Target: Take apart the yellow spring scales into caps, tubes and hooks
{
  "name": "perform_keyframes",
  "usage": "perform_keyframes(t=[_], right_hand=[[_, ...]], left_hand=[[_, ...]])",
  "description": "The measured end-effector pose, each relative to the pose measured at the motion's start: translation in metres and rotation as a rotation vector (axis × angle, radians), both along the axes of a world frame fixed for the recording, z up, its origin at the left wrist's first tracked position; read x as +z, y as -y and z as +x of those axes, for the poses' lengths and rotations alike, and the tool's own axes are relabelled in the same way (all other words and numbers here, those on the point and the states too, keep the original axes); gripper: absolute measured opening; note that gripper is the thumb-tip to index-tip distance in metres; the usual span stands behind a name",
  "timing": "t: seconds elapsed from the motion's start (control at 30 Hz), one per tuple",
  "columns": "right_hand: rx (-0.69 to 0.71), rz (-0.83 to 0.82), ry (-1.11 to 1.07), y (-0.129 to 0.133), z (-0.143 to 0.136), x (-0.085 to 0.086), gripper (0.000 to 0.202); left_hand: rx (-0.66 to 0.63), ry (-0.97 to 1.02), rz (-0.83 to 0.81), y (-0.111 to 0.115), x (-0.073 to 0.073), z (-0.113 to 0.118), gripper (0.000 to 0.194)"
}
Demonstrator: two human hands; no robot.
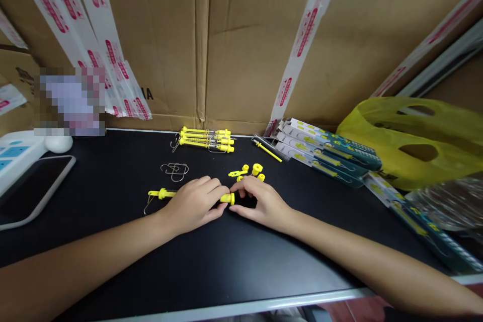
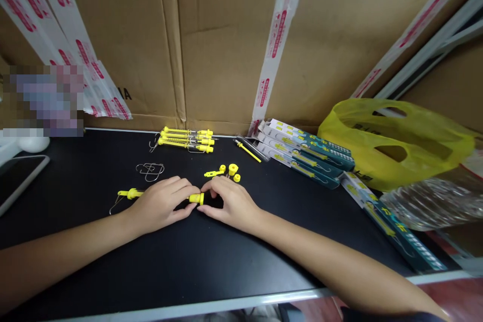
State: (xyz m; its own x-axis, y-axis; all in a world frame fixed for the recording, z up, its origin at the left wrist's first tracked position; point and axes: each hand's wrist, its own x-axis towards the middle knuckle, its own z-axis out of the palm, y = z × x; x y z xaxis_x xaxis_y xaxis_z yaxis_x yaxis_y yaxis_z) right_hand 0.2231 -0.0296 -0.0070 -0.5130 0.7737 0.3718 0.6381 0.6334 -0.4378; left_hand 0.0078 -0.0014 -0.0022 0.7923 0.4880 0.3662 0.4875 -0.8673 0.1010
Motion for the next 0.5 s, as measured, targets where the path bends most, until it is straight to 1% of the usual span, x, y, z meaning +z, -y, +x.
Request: perform_keyframes(t=[0.23, 0.5], right_hand=[[-0.013, -0.031, -0.024, -0.001, 0.0027, -0.0029, 0.02], [-0.01, -0.042, -0.05, -0.0016, 0.0075, 0.0005, 0.017]], left_hand=[[-0.01, 0.005, -0.023, 0.0001, 0.0001, 0.0005, 0.019], [0.019, 0.018, 0.004, 0.0006, -0.0007, -0.0021, 0.021]])
